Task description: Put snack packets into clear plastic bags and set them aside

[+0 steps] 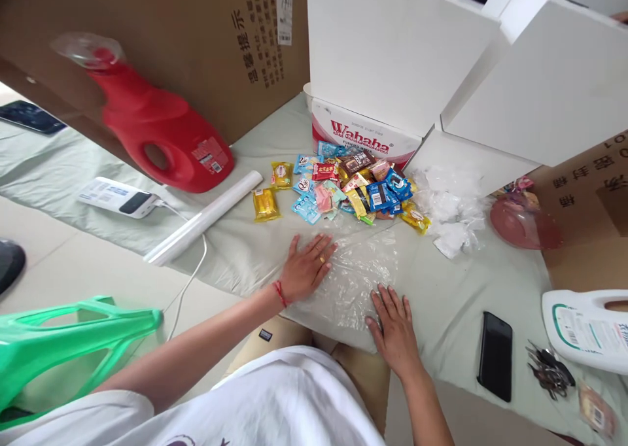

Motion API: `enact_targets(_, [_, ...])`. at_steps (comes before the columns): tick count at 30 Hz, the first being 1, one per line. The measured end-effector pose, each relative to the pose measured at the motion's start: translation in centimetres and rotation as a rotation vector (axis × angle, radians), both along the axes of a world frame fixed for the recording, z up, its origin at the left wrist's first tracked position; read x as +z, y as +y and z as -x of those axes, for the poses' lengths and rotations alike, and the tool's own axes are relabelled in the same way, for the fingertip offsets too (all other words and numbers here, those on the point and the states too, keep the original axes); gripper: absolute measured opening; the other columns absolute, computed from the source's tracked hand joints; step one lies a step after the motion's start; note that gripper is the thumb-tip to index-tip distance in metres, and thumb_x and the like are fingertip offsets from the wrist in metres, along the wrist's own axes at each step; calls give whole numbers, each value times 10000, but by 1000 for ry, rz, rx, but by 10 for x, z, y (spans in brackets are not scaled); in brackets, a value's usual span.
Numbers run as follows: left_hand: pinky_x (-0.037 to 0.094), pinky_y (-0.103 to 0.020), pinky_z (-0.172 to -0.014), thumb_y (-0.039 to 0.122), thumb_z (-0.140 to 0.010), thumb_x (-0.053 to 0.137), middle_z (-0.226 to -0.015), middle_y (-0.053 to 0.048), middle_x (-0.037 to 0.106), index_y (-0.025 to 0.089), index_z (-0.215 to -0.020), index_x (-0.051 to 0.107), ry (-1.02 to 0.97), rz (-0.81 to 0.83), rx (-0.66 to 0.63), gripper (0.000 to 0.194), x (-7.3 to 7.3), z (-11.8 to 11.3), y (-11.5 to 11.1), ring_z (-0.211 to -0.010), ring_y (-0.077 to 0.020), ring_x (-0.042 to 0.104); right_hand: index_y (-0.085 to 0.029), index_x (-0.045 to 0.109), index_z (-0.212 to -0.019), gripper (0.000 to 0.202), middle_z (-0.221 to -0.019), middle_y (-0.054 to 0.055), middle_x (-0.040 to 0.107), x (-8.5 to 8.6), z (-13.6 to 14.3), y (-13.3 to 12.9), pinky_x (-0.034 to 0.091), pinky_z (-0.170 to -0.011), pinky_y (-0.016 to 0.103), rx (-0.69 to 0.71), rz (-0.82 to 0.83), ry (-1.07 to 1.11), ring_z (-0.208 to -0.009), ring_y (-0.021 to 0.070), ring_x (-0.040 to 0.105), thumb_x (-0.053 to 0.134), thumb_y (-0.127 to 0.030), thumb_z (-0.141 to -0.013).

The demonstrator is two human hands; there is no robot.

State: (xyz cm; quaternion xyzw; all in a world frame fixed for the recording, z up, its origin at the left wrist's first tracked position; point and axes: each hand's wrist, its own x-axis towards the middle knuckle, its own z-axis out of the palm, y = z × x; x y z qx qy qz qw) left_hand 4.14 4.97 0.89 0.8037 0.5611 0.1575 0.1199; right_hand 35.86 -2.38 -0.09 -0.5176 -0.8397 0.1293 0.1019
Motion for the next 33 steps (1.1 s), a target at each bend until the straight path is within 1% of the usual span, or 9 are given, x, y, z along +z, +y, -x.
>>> enact_targets(7, [35, -698, -1251, 462, -1064, 291, -1667, -98, 352, 271, -1573, 418, 50, -27, 38, 558, -17, 12, -2, -1546, -296, 334, -290, 699, -1307, 384, -1404, 76, 658, 22, -31, 19, 474, -1124, 542, -7, 172, 108, -1316, 301, 605, 502, -449, -1019])
enact_targets(9, [48, -696, -1251, 481, -1060, 294, -1670, -103, 344, 264, -1582, 401, 55, -21, 21, 576, -17, 12, -10, -1548, -299, 328, -278, 746, -1176, 370, -1230, 86, 739, 35, -25, 49, 551, -1007, 496, -116, 169, 149, -1126, 288, 696, 468, -467, -1020])
enact_targets(12, [65, -692, -1252, 484, -1058, 290, -1671, -100, 345, 264, -1587, 392, 52, -13, 14, 582, -17, 10, -13, -1548, -300, 328, -224, 697, -1235, 440, -1155, 133, 723, 53, 8, 115, 564, -885, 485, -325, -9, 150, -919, 283, 694, 436, -492, -1003])
enact_targets(16, [92, -679, -1252, 483, -1055, 296, -1667, -94, 358, 276, -1583, 402, 52, -28, 18, 577, -18, 10, -11, -1540, -303, 345, -142, 563, -1398, 631, -1247, 216, 603, 69, 74, 206, 444, -1011, 535, -389, -346, 58, -1159, 363, 545, 518, -581, -947])
enact_targets(18, [102, -678, -1251, 485, -1055, 293, -1664, -93, 364, 277, -1579, 409, 56, -34, 21, 575, -18, 10, -11, -1537, -304, 349, -118, 510, -1447, 746, -1307, 233, 563, 73, 97, 239, 414, -1022, 535, -394, -352, -18, -1193, 382, 495, 598, -613, -896])
enact_targets(21, [106, -668, -1255, 496, -1055, 291, -1662, -89, 370, 282, -1577, 411, 58, -37, 25, 576, -17, 10, -12, -1539, -297, 347, -110, 575, -1379, 650, -1278, 225, 589, 81, 104, 265, 416, -992, 499, -390, -236, -149, -1182, 385, 487, 638, -532, -889])
enact_targets(24, [95, -672, -1256, 506, -1059, 278, -1665, -82, 364, 282, -1581, 396, 48, -33, 18, 580, -18, 11, -13, -1544, -283, 338, -120, 599, -1347, 525, -1233, 212, 628, 94, 88, 261, 418, -975, 513, -400, -223, -222, -1182, 392, 492, 597, -401, -904])
enact_targets(28, [73, -678, -1258, 490, -1061, 282, -1670, -88, 351, 262, -1584, 393, 23, -47, 11, 582, -19, 12, -13, -1552, -288, 322, -124, 545, -1408, 565, -1227, 197, 641, 100, 63, 207, 411, -1003, 537, -416, -312, -136, -1187, 386, 500, 542, -385, -906])
enact_targets(33, [78, -672, -1261, 472, -1055, 311, -1673, -94, 337, 261, -1595, 381, 6, -48, 3, 584, -18, 12, -13, -1556, -305, 311, -198, 558, -1433, 537, -1168, 135, 664, 68, 70, 103, 461, -977, 477, 33, -50, 31, -1118, 324, 548, 544, -382, -928])
